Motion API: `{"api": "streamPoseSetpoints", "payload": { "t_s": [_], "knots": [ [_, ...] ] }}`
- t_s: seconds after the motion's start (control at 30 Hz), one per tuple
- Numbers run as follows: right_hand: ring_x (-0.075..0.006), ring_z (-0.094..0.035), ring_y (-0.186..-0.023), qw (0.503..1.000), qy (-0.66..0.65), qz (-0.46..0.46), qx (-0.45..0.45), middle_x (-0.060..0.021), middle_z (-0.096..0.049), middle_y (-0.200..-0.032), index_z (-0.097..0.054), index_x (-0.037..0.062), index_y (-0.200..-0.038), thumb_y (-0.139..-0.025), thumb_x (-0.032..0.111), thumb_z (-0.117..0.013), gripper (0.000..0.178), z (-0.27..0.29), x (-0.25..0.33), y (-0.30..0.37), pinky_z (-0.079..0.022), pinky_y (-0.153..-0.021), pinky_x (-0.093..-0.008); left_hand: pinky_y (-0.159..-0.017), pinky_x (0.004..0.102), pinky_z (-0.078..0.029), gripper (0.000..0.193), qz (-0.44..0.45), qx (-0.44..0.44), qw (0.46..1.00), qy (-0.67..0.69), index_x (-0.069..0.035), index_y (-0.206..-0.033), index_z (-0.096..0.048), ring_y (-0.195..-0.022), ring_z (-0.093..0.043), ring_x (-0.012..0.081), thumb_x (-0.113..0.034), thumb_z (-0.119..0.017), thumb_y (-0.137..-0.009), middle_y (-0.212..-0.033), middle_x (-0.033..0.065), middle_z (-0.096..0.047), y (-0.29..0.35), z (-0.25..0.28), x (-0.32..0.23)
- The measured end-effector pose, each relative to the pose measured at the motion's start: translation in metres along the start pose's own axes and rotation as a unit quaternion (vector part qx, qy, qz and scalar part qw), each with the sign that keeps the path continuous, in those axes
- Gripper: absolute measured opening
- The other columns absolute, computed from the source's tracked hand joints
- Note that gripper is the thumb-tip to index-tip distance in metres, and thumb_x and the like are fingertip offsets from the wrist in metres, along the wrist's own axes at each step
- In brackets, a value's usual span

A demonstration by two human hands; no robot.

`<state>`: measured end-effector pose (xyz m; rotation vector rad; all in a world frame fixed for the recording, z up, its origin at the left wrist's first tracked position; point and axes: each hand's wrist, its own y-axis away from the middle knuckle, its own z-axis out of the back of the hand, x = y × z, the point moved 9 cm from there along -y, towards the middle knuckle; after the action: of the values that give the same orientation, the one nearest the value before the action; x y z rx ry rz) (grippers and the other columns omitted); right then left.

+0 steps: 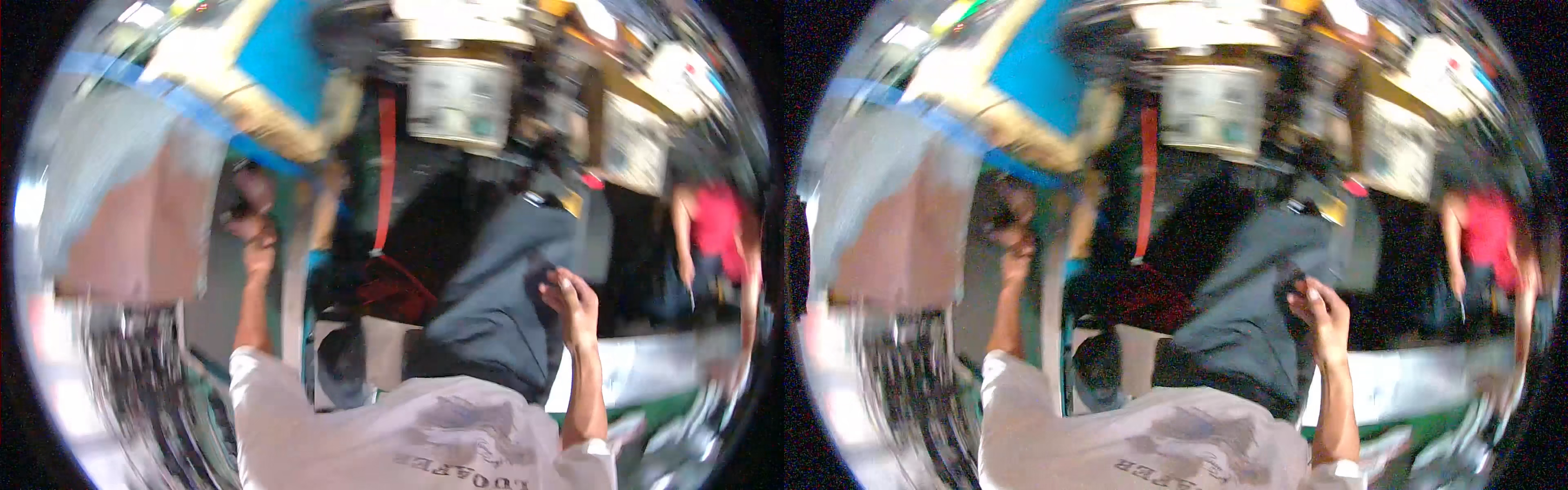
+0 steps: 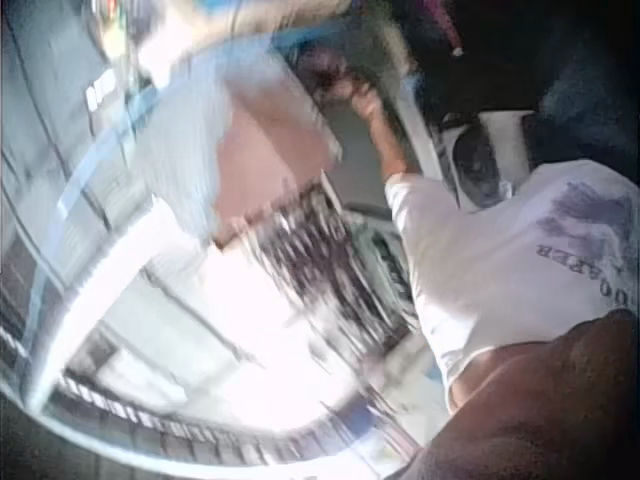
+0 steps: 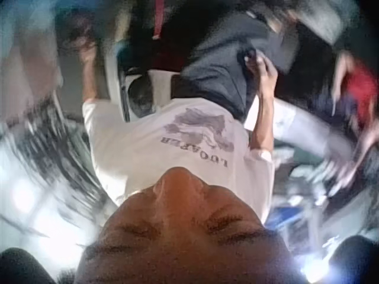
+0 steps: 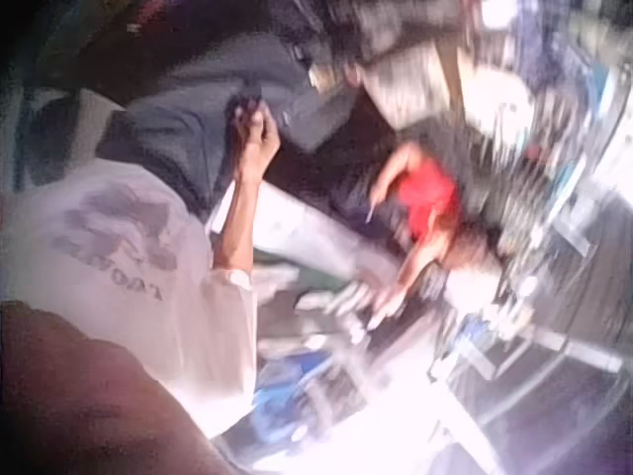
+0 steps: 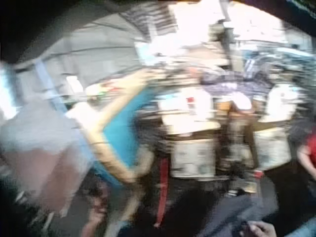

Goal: Positioning a shoe upper on a last into a lasting machine and using pliers to adjust the material during the shoe manufacturing process.

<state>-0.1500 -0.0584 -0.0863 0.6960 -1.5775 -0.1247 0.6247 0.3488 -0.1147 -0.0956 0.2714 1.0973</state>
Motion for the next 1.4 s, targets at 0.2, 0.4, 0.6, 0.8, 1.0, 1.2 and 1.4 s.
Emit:
{"api": "streamPoseSetpoints", "payload": {
  "t_s": [0.2, 0.4, 0.6, 0.8, 1.0, 1.2, 1.4],
  "knots": [
    [-0.0292, -0.075, -0.119, 0.932, 0.077, 0.032, -0.354, -0.0213, -0.074, -0.138, -0.061, -0.009, -0.148, -0.113, 0.028, -0.065, 0.051, 0.246, -0.053, 0.128, -0.06, -0.106, -0.0407, -0.118, 0.0504, -0.053, 0.058, -0.112, 0.208, 0.881, 0.41, -0.001, -0.159, -0.051, -0.139, -0.062, 0.0366, -0.011, -0.068, -0.105, -0.151, 0.0247, -0.061, -0.011, -0.096, -0.184],
    [-0.0188, -0.075, -0.095, 0.789, 0.217, -0.134, -0.559, -0.014, -0.081, -0.099, -0.078, -0.0081, -0.117, -0.105, 0.034, -0.072, 0.044, 0.331, -0.187, 0.448, -0.059, -0.083, -0.0394, -0.118, 0.044, -0.052, 0.05, -0.132, 0.457, 0.769, 0.426, 0.004, -0.159, -0.052, -0.134, -0.066, 0.0321, -0.016, -0.059, -0.114, -0.148, 0.02, -0.065, 0.188, -0.196, -0.456],
    [-0.0394, -0.061, -0.142, 0.817, 0.301, -0.233, -0.434, -0.0261, -0.059, -0.157, -0.021, 0.0054, -0.175, -0.082, 0.027, -0.093, 0.12, 0.205, -0.343, 0.501, -0.049, -0.119, -0.0456, -0.116, 0.0419, -0.053, 0.05, -0.286, 0.471, 0.766, 0.331, 0.005, -0.158, -0.053, -0.13, -0.068, 0.0294, -0.02, -0.06, -0.115, -0.146, 0.0191, -0.067, 0.273, -0.176, -0.596],
    [-0.0309, -0.062, -0.139, 0.82, 0.054, -0.11, -0.558, -0.0201, -0.064, -0.151, -0.035, 0.0025, -0.171, -0.089, 0.022, -0.091, 0.101, 0.229, -0.341, 0.476, -0.051, -0.116, -0.0436, -0.114, 0.0384, -0.054, 0.048, -0.372, 0.604, 0.634, 0.307, 0.006, -0.155, -0.056, -0.128, -0.07, 0.0267, -0.009, -0.065, -0.11, -0.141, 0.0172, -0.07, 0.431, -0.177, -0.663],
    [-0.0221, -0.067, -0.118, 0.839, -0.224, 0.056, -0.493, -0.0141, -0.069, -0.135, -0.048, -0.0026, -0.158, -0.107, 0.037, -0.075, 0.07, 0.196, -0.186, 0.322, -0.055, -0.104, -0.0392, -0.123, 0.0508, -0.045, 0.101, -0.396, 0.751, 0.457, 0.264, 0.001, -0.172, -0.026, -0.154, -0.045, 0.0377, -0.02, -0.088, -0.096, -0.17, 0.026, -0.038, 0.628, -0.201, -0.646],
    [-0.0227, -0.057, -0.133, 0.881, -0.32, 0.129, -0.322, -0.0139, -0.061, -0.147, -0.041, -0.0002, -0.167, -0.119, 0.04, -0.053, 0.064, 0.146, -0.074, 0.168, -0.046, -0.117, -0.0389, -0.113, 0.0356, -0.048, 0.05, -0.241, 0.651, 0.576, 0.432, 0.004, -0.154, -0.056, -0.136, -0.06, 0.021, -0.019, -0.064, -0.111, -0.147, 0.0173, -0.066, 0.57, -0.181, -0.68],
    [-0.0288, -0.046, -0.151, 0.972, -0.128, 0.138, -0.144, -0.0188, -0.051, -0.164, -0.037, -0.0003, -0.171, -0.118, 0.041, -0.052, 0.068, 0.072, -0.029, 0.121, -0.031, -0.129, -0.0411, -0.123, 0.0354, -0.039, 0.062, -0.204, 0.633, 0.524, 0.532, 0.001, -0.167, -0.045, -0.143, -0.055, 0.0209, -0.02, -0.065, -0.112, -0.157, 0.0145, -0.058, 0.455, -0.154, -0.641]
  ]
}}
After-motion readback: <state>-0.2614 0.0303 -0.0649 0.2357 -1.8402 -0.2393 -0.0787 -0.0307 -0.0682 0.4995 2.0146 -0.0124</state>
